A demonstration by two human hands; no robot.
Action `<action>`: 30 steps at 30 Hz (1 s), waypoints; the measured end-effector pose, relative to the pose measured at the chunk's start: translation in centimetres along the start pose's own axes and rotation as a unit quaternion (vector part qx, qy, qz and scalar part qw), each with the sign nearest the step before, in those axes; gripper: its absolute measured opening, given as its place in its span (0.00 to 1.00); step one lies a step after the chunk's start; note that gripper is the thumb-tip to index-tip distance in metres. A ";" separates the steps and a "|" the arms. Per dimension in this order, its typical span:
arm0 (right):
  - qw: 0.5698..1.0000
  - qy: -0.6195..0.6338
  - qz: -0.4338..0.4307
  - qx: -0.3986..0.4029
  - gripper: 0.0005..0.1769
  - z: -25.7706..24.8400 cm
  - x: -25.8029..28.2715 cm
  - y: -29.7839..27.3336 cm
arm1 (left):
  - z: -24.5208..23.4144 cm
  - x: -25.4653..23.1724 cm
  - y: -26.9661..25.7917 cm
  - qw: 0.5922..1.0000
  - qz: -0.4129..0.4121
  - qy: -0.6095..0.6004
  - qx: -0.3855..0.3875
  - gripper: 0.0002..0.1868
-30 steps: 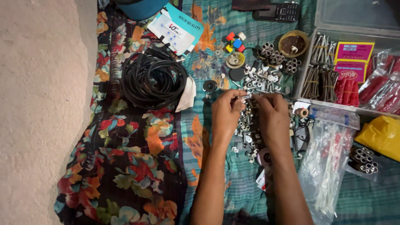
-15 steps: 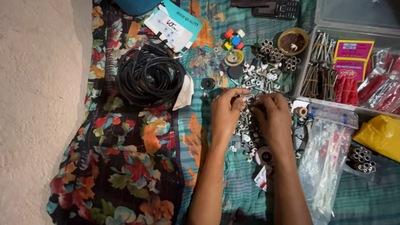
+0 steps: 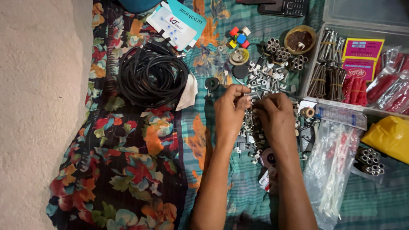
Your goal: The person assembles small electrical components by hand. They pick up metal connectors and white plastic pieces from a pile on a floral cloth, fit them together, and place the assembled units into a clear plastic bag.
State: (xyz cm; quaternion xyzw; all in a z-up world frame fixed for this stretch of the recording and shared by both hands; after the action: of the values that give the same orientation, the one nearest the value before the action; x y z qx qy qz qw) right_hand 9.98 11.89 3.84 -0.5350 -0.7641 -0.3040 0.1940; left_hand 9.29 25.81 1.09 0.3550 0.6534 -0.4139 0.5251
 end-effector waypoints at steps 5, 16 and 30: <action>1.000 -0.022 -0.015 -0.001 0.13 0.5 -0.3 -0.1 | 0.0 -0.2 0.0 1.000 0.006 -0.014 0.000 0.07; 0.845 0.447 0.289 -0.047 0.14 -0.4 -3.2 -1.1 | 1.1 0.7 -0.2 0.991 -0.036 -0.113 0.063 0.06; 0.902 0.361 0.230 -0.062 0.18 -0.1 -3.2 -1.6 | 1.5 -0.4 -0.8 0.990 -0.030 -0.108 0.089 0.06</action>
State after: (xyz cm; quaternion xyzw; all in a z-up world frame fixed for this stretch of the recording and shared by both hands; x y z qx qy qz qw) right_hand 9.58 9.15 1.52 -0.5608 -0.4769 -0.4700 0.4871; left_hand 9.26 24.14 1.42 0.3331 0.5638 -0.5220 0.5465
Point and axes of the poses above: each hand's wrist, its own y-axis towards the middle knuckle, its own z-axis out of the palm, x = y × z, the point moved 4 cm from there along y, towards the middle knuckle, and after that the axes turned 3 degrees about -x, right-handed, at the moved point
